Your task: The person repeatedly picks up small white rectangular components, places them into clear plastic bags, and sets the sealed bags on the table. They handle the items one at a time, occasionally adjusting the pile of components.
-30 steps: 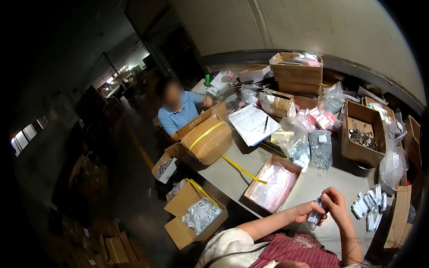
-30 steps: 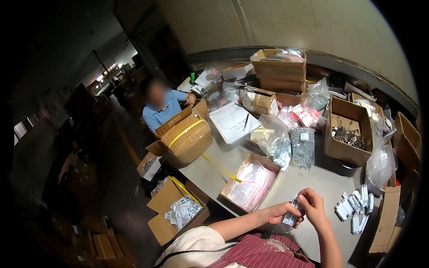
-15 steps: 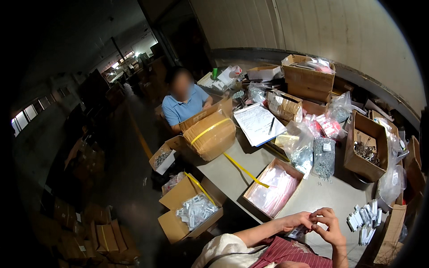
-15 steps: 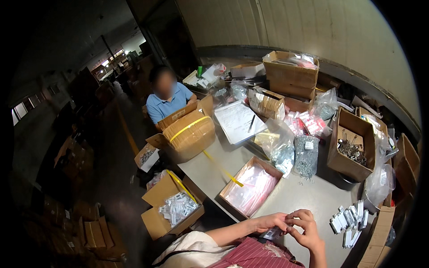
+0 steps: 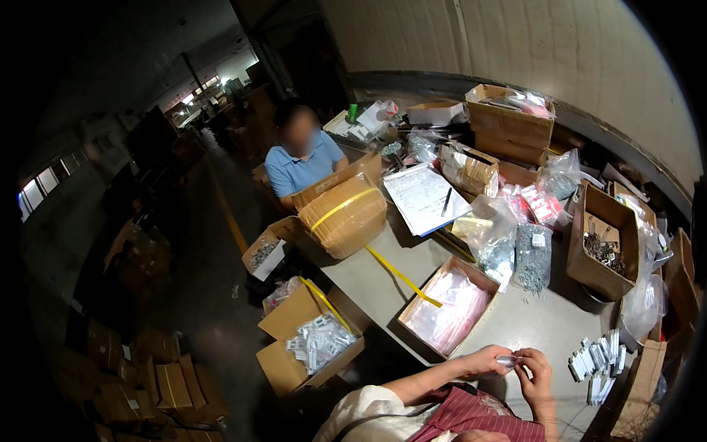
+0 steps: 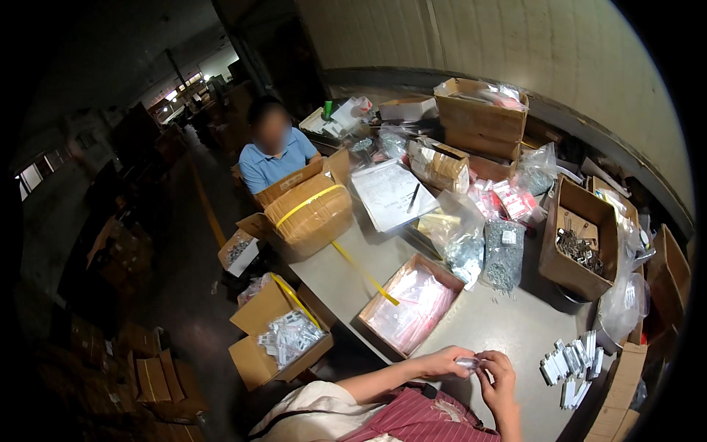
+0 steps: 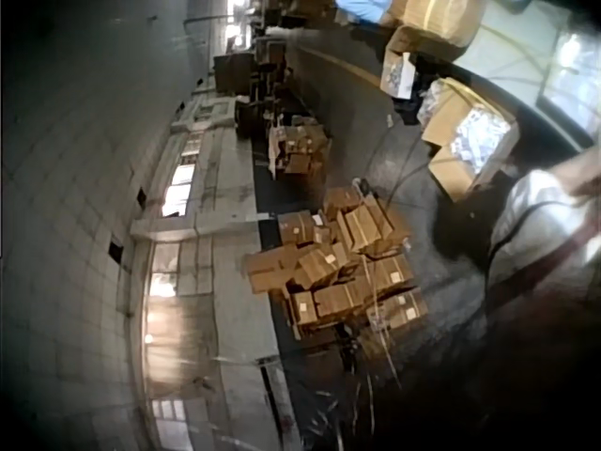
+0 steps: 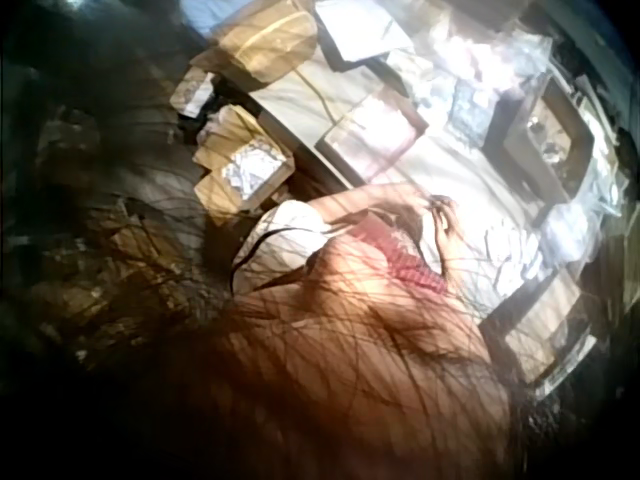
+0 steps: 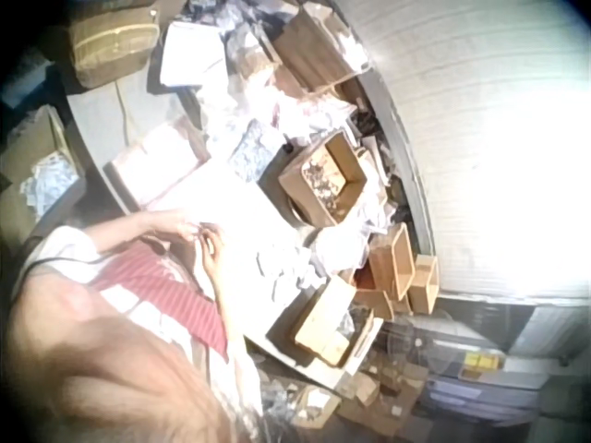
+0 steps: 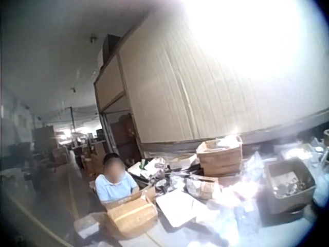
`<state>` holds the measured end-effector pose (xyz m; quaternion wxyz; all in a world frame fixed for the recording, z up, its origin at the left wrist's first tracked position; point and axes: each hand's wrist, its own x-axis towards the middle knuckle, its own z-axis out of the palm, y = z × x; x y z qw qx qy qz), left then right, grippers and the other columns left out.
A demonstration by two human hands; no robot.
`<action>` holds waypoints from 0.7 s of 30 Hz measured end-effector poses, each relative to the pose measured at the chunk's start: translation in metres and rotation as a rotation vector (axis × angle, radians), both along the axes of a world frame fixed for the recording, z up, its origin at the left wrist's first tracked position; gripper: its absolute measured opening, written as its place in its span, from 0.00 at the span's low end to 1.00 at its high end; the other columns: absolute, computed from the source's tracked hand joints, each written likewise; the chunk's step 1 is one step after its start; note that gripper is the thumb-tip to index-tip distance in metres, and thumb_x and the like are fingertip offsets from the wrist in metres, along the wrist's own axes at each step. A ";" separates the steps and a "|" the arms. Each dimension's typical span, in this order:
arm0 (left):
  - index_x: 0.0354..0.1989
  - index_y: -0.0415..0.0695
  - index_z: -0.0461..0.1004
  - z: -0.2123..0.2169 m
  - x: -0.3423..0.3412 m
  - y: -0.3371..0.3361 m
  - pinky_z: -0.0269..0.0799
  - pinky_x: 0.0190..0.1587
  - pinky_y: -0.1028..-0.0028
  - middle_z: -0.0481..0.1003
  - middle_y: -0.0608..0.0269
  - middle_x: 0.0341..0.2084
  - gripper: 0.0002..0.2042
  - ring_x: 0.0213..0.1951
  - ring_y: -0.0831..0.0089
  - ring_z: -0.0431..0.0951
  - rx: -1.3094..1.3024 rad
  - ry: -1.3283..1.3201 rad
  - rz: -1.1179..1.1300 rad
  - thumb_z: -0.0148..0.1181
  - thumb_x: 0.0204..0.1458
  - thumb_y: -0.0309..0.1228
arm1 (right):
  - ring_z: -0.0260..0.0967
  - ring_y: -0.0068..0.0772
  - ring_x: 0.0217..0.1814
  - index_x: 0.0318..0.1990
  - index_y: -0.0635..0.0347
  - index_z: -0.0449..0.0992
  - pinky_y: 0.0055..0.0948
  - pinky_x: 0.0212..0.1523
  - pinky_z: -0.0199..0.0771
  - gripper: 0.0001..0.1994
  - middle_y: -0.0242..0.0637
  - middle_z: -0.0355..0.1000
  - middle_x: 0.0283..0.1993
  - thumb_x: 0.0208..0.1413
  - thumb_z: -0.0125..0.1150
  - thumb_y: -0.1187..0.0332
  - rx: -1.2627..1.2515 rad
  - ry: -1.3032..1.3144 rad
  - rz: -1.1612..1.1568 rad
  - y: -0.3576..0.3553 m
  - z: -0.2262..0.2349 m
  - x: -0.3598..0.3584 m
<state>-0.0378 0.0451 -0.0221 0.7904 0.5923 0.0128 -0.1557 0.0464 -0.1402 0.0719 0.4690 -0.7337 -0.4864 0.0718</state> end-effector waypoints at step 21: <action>0.38 0.39 0.72 0.013 -0.012 -0.029 0.72 0.33 0.67 0.75 0.57 0.25 0.05 0.29 0.68 0.77 0.591 -0.357 0.537 0.59 0.58 0.27 | 0.75 0.35 0.34 0.41 0.66 0.73 0.31 0.38 0.75 0.09 0.42 0.74 0.35 0.53 0.65 0.77 0.026 0.264 -0.225 -0.003 -0.054 -0.015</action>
